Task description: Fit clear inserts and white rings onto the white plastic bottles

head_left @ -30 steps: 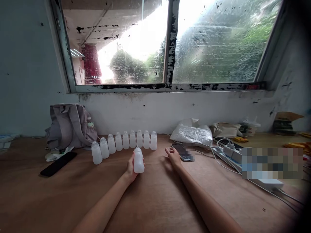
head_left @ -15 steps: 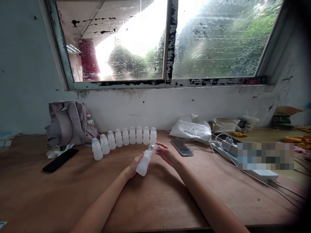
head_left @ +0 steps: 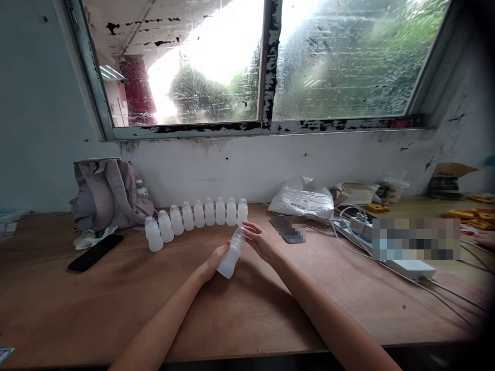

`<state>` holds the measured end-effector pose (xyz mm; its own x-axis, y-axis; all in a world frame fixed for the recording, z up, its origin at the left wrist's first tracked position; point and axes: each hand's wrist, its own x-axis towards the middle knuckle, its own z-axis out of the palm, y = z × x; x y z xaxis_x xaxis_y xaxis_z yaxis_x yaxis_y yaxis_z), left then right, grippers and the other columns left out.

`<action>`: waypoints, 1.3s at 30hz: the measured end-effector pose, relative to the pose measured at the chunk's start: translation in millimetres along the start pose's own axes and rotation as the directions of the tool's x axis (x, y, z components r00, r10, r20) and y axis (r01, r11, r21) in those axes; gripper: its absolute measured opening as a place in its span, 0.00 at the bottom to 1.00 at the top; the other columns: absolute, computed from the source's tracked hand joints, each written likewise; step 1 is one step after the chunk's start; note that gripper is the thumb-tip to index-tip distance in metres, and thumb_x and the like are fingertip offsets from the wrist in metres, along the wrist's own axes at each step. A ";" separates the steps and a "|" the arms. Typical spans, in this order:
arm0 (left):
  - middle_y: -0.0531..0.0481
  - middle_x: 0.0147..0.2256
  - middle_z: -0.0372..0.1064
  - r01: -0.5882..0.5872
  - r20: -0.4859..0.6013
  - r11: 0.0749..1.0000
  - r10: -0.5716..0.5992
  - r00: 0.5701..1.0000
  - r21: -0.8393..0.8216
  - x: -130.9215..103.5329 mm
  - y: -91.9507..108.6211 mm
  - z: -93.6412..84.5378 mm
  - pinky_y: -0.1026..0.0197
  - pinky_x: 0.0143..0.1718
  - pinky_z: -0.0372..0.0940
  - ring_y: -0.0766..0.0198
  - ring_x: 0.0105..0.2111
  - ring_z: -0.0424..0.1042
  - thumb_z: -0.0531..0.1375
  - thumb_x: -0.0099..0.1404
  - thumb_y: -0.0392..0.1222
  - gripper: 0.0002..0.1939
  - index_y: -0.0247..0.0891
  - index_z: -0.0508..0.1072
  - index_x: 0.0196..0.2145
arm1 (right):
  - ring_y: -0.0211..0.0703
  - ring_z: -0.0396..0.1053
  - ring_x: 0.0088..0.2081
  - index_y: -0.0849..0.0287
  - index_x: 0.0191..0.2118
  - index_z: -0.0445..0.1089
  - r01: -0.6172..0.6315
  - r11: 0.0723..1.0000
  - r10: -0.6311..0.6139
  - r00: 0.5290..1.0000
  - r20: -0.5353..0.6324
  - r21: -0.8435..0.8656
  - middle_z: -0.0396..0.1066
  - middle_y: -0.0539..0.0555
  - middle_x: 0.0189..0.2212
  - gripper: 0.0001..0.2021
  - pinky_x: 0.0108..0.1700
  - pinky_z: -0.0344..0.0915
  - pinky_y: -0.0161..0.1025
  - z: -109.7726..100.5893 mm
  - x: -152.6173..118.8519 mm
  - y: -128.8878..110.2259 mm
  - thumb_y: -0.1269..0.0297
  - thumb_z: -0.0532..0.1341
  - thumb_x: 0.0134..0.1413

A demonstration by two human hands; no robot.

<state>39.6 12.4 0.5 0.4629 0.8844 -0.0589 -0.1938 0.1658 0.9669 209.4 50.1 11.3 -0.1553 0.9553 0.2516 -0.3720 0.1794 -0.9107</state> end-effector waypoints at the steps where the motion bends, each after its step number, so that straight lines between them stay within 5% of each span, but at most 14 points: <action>1: 0.42 0.28 0.68 -0.017 -0.002 1.000 0.017 1.000 0.011 0.1 -0.9 0.7 0.62 0.20 0.59 0.63 0.20 0.66 0.51 0.54 0.62 0.28 0.30 0.69 0.34 | 0.41 0.67 0.39 0.56 0.38 0.68 0.001 1.000 -0.001 1.000 -0.001 -0.010 0.69 0.52 0.35 0.16 0.42 0.63 0.39 0.6 0.0 -0.2 0.63 0.65 0.38; 8: 0.49 0.23 0.64 -0.175 -0.086 0.977 0.186 0.979 0.123 3.1 -9.9 5.7 0.64 0.21 0.55 0.66 0.19 0.63 0.53 0.52 0.63 0.27 0.32 0.67 0.34 | 0.40 0.66 0.36 0.59 0.35 0.69 0.010 0.998 -0.010 1.000 0.006 -0.055 0.70 0.53 0.33 0.14 0.39 0.62 0.37 8.7 -3.6 -0.8 0.60 0.64 0.39; 13: 0.51 0.25 0.65 -0.274 -0.194 0.912 0.342 0.920 0.305 7.1 -17.8 6.1 0.65 0.26 0.55 0.64 0.25 0.62 0.67 0.41 0.49 0.22 0.35 0.68 0.32 | 0.40 0.66 0.36 0.57 0.34 0.66 0.047 0.995 -0.044 0.998 0.047 -0.085 0.70 0.52 0.34 0.14 0.38 0.61 0.37 18.9 -11.2 -3.2 0.57 0.63 0.41; 25: 0.52 0.24 0.65 -0.215 -0.326 0.916 0.328 0.887 0.339 11.0 -24.5 6.0 0.63 0.29 0.55 0.61 0.26 0.63 0.67 0.39 0.37 0.18 0.38 0.67 0.30 | 0.40 0.66 0.33 0.58 0.31 0.62 0.200 0.923 -0.184 0.980 0.081 -0.328 0.69 0.51 0.30 0.14 0.34 0.60 0.35 28.9 -12.0 -4.8 0.54 0.61 0.43; 31: 0.53 0.24 0.65 -0.225 -0.319 0.910 0.341 0.884 0.349 4.3 -19.2 7.9 0.63 0.30 0.55 0.61 0.26 0.63 0.67 0.39 0.37 0.17 0.38 0.67 0.29 | 0.40 0.66 0.33 0.58 0.28 0.61 0.229 0.907 -0.212 0.973 0.088 -0.354 0.69 0.52 0.35 0.14 0.34 0.61 0.36 31.6 -13.1 -7.0 0.53 0.61 0.42; 39: 0.52 0.28 0.64 -0.317 -0.193 0.728 0.522 0.831 0.607 0.4 -10.0 4.9 0.63 0.31 0.56 0.60 0.28 0.64 0.65 0.45 0.40 0.19 0.42 0.65 0.35 | 0.42 0.66 0.35 0.56 0.31 0.61 0.291 0.906 -0.261 0.956 0.135 -0.308 0.69 0.52 0.33 0.13 0.37 0.62 0.38 34.5 -18.1 -13.0 0.56 0.63 0.42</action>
<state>46.0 9.0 -8.0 0.1166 0.9055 0.4080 0.2376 -0.4243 0.8738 185.5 22.4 29.9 -0.1750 0.8346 0.5223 -0.1000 0.5127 -0.8527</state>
